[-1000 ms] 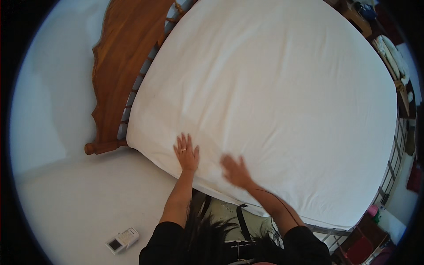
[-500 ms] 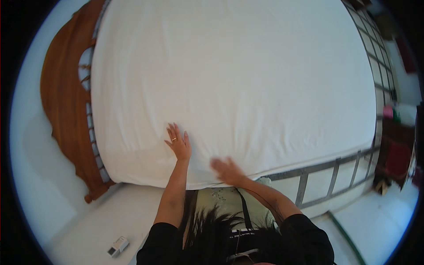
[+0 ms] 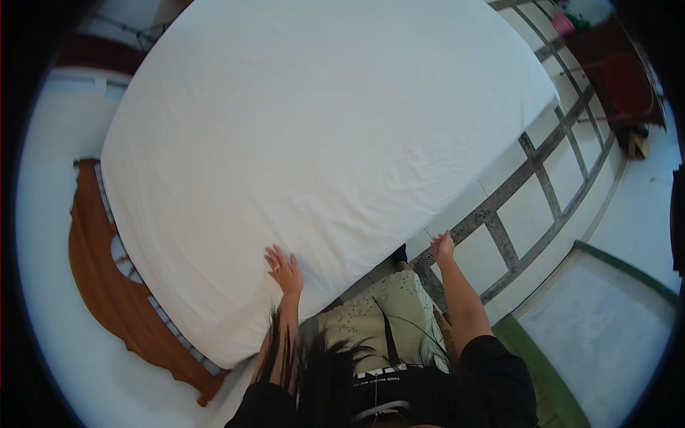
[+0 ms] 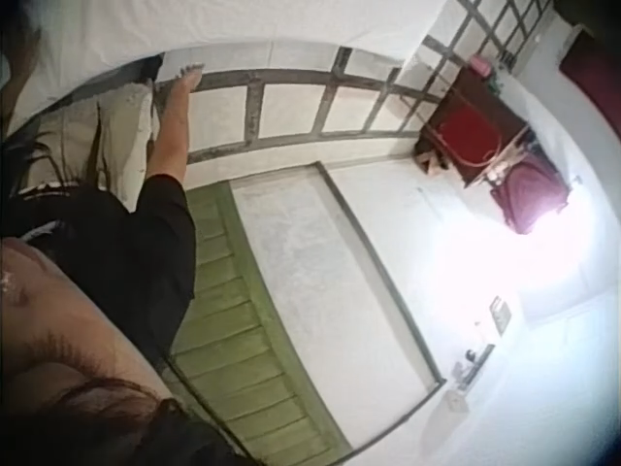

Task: Straightening sheets and dusting the mattress in a hotel room.

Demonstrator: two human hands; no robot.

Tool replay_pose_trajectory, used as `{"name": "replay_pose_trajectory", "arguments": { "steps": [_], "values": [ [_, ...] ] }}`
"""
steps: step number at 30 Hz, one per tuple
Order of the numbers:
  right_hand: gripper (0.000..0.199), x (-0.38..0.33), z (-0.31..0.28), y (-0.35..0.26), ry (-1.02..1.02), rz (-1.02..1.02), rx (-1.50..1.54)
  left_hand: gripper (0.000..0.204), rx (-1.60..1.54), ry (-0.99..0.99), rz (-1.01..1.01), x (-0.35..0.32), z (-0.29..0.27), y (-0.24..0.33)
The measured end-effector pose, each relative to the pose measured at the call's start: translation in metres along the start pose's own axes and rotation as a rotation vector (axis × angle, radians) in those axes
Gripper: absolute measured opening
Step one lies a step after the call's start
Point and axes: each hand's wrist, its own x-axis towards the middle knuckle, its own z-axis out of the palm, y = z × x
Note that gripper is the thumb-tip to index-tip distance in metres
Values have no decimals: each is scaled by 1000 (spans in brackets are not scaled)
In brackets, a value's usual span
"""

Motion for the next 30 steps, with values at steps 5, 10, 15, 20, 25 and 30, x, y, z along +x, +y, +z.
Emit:
{"name": "replay_pose_trajectory", "arguments": {
  "steps": [5,10,15,20,25,30],
  "values": [
    [71,21,46,-49,-118,-82,455,57,-134,-65,136,-12,-6,42],
    [69,48,62,-66,45,-141,398,56,-103,-112,313,-7,7,111],
    [58,52,52,-65,188,-286,165,56,-139,-153,525,18,31,190],
    [46,52,20,-68,23,-523,142,55,-72,-235,672,32,45,273],
    [40,71,-19,-59,1,-134,251,67,178,-459,477,36,78,335],
    [38,85,-62,-88,135,-295,292,78,262,-545,322,40,72,364]
  ]
}}
